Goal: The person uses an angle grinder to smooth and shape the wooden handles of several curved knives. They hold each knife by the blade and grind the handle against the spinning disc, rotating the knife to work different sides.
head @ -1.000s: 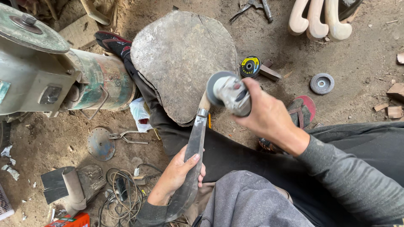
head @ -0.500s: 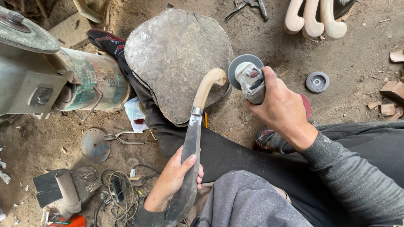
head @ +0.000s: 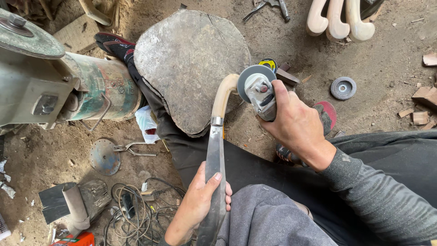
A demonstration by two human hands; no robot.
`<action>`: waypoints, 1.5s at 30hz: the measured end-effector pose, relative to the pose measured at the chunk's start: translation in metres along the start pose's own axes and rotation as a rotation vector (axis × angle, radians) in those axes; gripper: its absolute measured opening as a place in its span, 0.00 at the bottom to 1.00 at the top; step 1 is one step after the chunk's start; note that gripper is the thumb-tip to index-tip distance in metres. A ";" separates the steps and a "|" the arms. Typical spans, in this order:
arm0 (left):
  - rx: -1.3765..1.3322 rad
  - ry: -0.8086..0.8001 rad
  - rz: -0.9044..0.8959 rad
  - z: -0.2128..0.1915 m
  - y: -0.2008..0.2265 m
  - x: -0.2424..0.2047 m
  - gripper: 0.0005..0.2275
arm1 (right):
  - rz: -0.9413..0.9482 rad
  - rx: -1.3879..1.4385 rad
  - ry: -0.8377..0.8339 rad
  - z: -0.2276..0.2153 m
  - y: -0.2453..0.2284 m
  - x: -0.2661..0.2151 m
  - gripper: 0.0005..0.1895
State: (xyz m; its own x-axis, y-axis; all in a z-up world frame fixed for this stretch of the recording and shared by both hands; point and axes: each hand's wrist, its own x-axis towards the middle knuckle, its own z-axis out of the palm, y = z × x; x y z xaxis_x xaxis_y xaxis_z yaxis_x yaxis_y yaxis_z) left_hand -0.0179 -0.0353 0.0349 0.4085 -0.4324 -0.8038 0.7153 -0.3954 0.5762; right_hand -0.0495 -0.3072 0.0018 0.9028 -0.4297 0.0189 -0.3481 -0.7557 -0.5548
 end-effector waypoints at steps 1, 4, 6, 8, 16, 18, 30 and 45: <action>-0.019 -0.003 0.002 0.002 0.001 -0.001 0.15 | -0.003 0.010 0.015 -0.001 0.001 0.000 0.46; -0.084 -0.011 -0.008 0.007 0.004 -0.002 0.14 | -0.011 0.047 0.044 -0.003 0.002 -0.002 0.46; -0.149 -0.010 -0.023 0.013 0.004 -0.004 0.13 | -0.018 0.080 0.040 -0.001 0.000 -0.004 0.46; -0.227 -0.005 -0.031 0.022 0.002 -0.005 0.11 | -0.045 0.074 0.033 0.002 -0.003 -0.005 0.47; -0.255 -0.003 0.020 0.050 0.001 -0.003 0.12 | -0.017 0.011 0.030 -0.001 -0.001 -0.004 0.44; -0.236 0.004 0.020 0.052 0.003 -0.003 0.13 | -0.012 -0.006 0.052 -0.002 0.001 -0.003 0.44; -0.165 0.010 0.044 0.051 0.001 -0.004 0.13 | 0.021 0.020 0.032 -0.002 0.006 0.002 0.46; -0.186 -0.021 0.000 0.018 0.006 -0.002 0.13 | 0.010 0.118 0.057 0.000 0.006 0.007 0.47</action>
State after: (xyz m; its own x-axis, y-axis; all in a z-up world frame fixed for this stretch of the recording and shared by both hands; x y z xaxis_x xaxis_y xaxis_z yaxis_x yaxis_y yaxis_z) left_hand -0.0249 -0.0515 0.0431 0.3976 -0.4502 -0.7995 0.8089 -0.2393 0.5370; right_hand -0.0453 -0.3145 -0.0013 0.8824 -0.4669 0.0583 -0.3218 -0.6892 -0.6492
